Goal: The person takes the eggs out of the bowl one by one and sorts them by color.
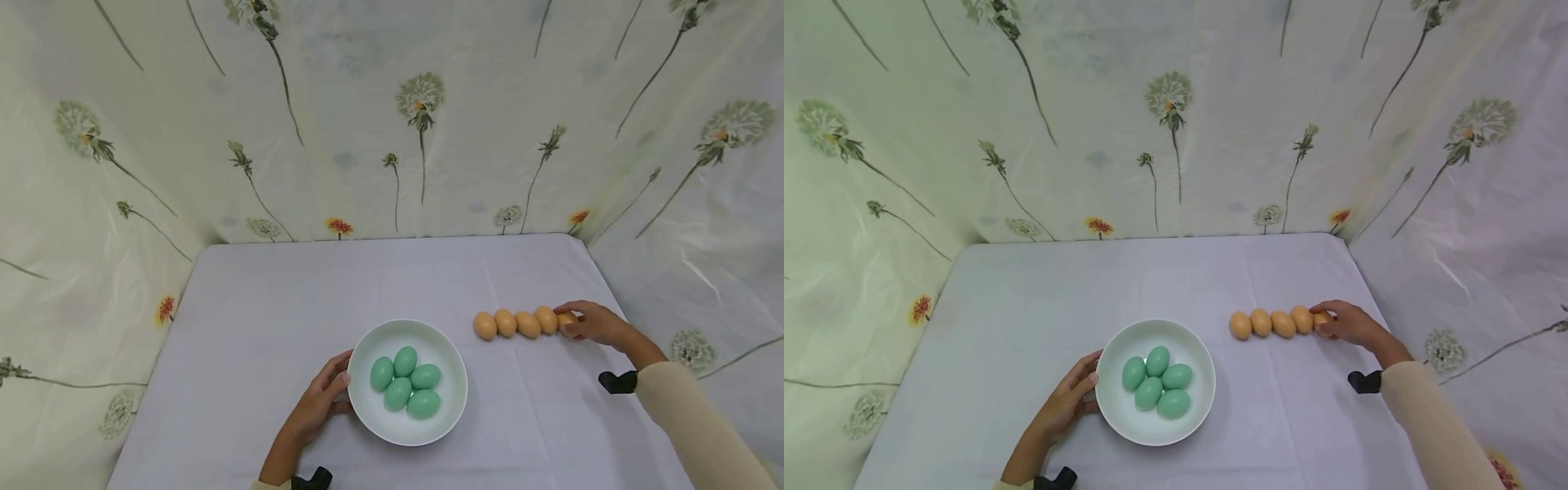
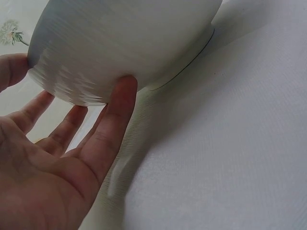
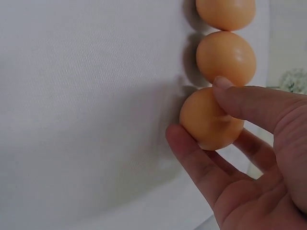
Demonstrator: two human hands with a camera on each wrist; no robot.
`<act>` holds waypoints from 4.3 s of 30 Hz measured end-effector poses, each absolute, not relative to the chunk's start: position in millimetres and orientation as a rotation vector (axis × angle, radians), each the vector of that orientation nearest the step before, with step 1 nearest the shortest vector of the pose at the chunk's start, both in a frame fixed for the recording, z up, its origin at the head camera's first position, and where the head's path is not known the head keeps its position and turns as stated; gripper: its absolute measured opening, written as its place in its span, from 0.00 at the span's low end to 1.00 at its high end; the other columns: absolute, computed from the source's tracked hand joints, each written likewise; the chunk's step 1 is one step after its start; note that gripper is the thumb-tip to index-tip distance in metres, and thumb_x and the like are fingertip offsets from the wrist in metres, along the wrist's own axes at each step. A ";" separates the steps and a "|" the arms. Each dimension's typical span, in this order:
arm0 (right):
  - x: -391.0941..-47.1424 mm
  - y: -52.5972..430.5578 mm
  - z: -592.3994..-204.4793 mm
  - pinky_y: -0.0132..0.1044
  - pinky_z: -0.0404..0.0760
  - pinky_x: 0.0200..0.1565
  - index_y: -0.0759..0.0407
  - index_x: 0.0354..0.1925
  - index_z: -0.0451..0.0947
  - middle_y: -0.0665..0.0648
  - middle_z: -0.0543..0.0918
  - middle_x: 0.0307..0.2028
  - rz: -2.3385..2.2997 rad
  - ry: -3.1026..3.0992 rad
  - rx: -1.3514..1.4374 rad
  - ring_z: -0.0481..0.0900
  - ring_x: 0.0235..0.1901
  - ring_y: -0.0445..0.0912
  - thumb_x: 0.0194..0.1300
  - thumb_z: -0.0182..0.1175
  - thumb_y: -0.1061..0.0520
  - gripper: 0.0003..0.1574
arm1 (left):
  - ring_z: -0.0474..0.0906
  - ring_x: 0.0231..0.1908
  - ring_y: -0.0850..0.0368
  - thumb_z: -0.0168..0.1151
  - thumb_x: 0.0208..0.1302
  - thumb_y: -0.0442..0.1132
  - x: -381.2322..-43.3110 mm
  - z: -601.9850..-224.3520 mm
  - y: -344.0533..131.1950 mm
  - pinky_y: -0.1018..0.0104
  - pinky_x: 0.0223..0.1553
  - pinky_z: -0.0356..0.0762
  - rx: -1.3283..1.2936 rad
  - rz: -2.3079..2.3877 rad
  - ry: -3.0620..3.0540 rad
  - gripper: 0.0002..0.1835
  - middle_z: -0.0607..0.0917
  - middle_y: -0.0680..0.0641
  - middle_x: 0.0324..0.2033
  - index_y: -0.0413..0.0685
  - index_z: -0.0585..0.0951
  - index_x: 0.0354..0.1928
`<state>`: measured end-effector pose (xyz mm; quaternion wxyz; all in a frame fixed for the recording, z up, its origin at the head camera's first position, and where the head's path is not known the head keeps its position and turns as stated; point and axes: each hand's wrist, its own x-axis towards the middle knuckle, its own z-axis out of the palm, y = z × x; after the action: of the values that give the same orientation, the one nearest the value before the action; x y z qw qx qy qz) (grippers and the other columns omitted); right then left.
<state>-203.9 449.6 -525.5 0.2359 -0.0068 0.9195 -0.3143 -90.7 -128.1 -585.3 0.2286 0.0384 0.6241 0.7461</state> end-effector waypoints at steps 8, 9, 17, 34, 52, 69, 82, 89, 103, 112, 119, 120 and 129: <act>-200.4 449.4 -524.4 0.45 0.86 0.45 0.68 0.69 0.65 0.77 0.63 0.67 -0.859 2.511 0.017 0.79 0.52 0.59 0.68 0.64 0.55 0.38 | 0.79 0.54 0.50 0.51 0.77 0.46 -89.1 -586.7 -127.2 0.52 0.46 0.84 0.098 2.057 1.711 0.27 0.66 0.43 0.72 0.59 0.63 0.74; -200.0 450.2 -524.2 0.45 0.86 0.45 0.69 0.70 0.64 0.78 0.62 0.67 -0.860 2.508 0.009 0.77 0.54 0.62 0.68 0.64 0.54 0.39 | 0.79 0.54 0.50 0.51 0.77 0.46 -88.8 -586.8 -127.1 0.52 0.46 0.84 0.097 2.059 1.709 0.27 0.66 0.43 0.72 0.59 0.63 0.74; -193.2 452.6 -507.9 0.51 0.85 0.48 0.68 0.74 0.55 0.78 0.52 0.72 -0.909 2.455 -0.008 0.60 0.67 0.77 0.69 0.64 0.48 0.47 | 0.79 0.54 0.50 0.51 0.77 0.47 -87.8 -587.6 -128.7 0.52 0.47 0.84 0.096 2.061 1.715 0.27 0.66 0.43 0.72 0.60 0.63 0.74; -185.7 359.4 -437.7 0.60 0.80 0.54 0.54 0.71 0.65 0.65 0.66 0.71 -0.811 2.626 -0.449 0.72 0.65 0.67 0.68 0.64 0.43 0.40 | 0.78 0.56 0.48 0.50 0.78 0.47 -91.2 -585.3 -130.9 0.51 0.48 0.84 0.154 2.051 1.736 0.26 0.65 0.43 0.72 0.61 0.62 0.74; -164.3 202.8 -427.4 0.43 0.83 0.53 0.48 0.65 0.71 0.55 0.72 0.66 -0.924 2.206 -0.823 0.77 0.62 0.59 0.66 0.67 0.51 0.32 | 0.78 0.57 0.48 0.51 0.77 0.48 -92.2 -585.0 -130.1 0.52 0.49 0.84 0.134 2.046 1.753 0.26 0.66 0.44 0.71 0.63 0.64 0.74; -159.5 130.4 -474.0 0.48 0.78 0.60 0.59 0.60 0.76 0.58 0.75 0.60 -0.753 2.219 -0.958 0.81 0.56 0.55 0.62 0.70 0.54 0.30 | 0.77 0.58 0.49 0.51 0.77 0.48 -89.1 -583.7 -128.3 0.52 0.48 0.84 0.130 2.055 1.743 0.27 0.65 0.44 0.72 0.58 0.62 0.75; -156.0 106.5 -490.0 0.36 0.76 0.56 0.58 0.56 0.80 0.56 0.79 0.54 -0.541 2.308 -1.055 0.76 0.53 0.45 0.62 0.70 0.56 0.24 | 0.78 0.55 0.57 0.51 0.77 0.48 -89.0 -582.7 -127.1 0.56 0.45 0.84 0.157 2.054 1.764 0.29 0.63 0.41 0.73 0.54 0.61 0.75; -146.5 97.6 -500.8 0.34 0.76 0.57 0.57 0.56 0.81 0.55 0.78 0.56 -0.463 2.335 -1.122 0.77 0.55 0.44 0.61 0.71 0.55 0.25 | 0.77 0.57 0.54 0.52 0.77 0.49 -90.0 -581.8 -126.4 0.55 0.46 0.84 0.150 2.049 1.758 0.28 0.64 0.43 0.73 0.57 0.62 0.75; -132.4 94.2 -515.6 0.36 0.77 0.54 0.50 0.53 0.81 0.56 0.77 0.56 -0.265 2.477 -1.335 0.79 0.51 0.46 0.61 0.71 0.51 0.22 | 0.75 0.61 0.48 0.51 0.77 0.50 -89.2 -579.8 -127.3 0.53 0.49 0.83 0.147 2.049 1.747 0.29 0.63 0.43 0.74 0.57 0.60 0.76; -134.2 98.2 -513.6 0.35 0.80 0.51 0.46 0.55 0.82 0.56 0.76 0.60 -0.243 2.461 -1.317 0.80 0.54 0.46 0.63 0.69 0.55 0.21 | 0.76 0.60 0.50 0.51 0.77 0.49 -88.4 -583.2 -125.9 0.54 0.49 0.83 0.138 2.052 1.756 0.29 0.63 0.42 0.73 0.56 0.60 0.76; -138.5 106.9 -499.8 0.38 0.79 0.56 0.46 0.55 0.83 0.55 0.76 0.60 -0.379 2.413 -1.256 0.80 0.54 0.45 0.63 0.69 0.54 0.21 | 0.76 0.60 0.50 0.51 0.77 0.50 -89.0 -583.1 -122.0 0.53 0.49 0.83 0.134 2.058 1.748 0.28 0.65 0.44 0.73 0.60 0.62 0.75; -139.1 108.9 -497.2 0.38 0.78 0.56 0.46 0.55 0.83 0.55 0.76 0.60 -0.402 2.408 -1.249 0.80 0.54 0.46 0.63 0.69 0.55 0.21 | 0.76 0.60 0.50 0.51 0.77 0.50 -89.1 -582.9 -121.3 0.53 0.49 0.83 0.134 2.056 1.747 0.28 0.65 0.44 0.73 0.60 0.62 0.75; -142.9 140.8 -468.2 0.39 0.79 0.57 0.49 0.56 0.82 0.57 0.76 0.60 -0.571 2.403 -1.190 0.79 0.58 0.50 0.63 0.70 0.51 0.22 | 0.77 0.58 0.53 0.52 0.76 0.50 -91.0 -583.7 -118.6 0.53 0.48 0.84 0.109 2.047 1.754 0.27 0.67 0.45 0.72 0.61 0.63 0.74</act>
<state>-142.9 140.8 -468.2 0.1987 -0.4256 0.8589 -0.2041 -91.0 -118.6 -583.7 0.2201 0.0393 0.6343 0.7400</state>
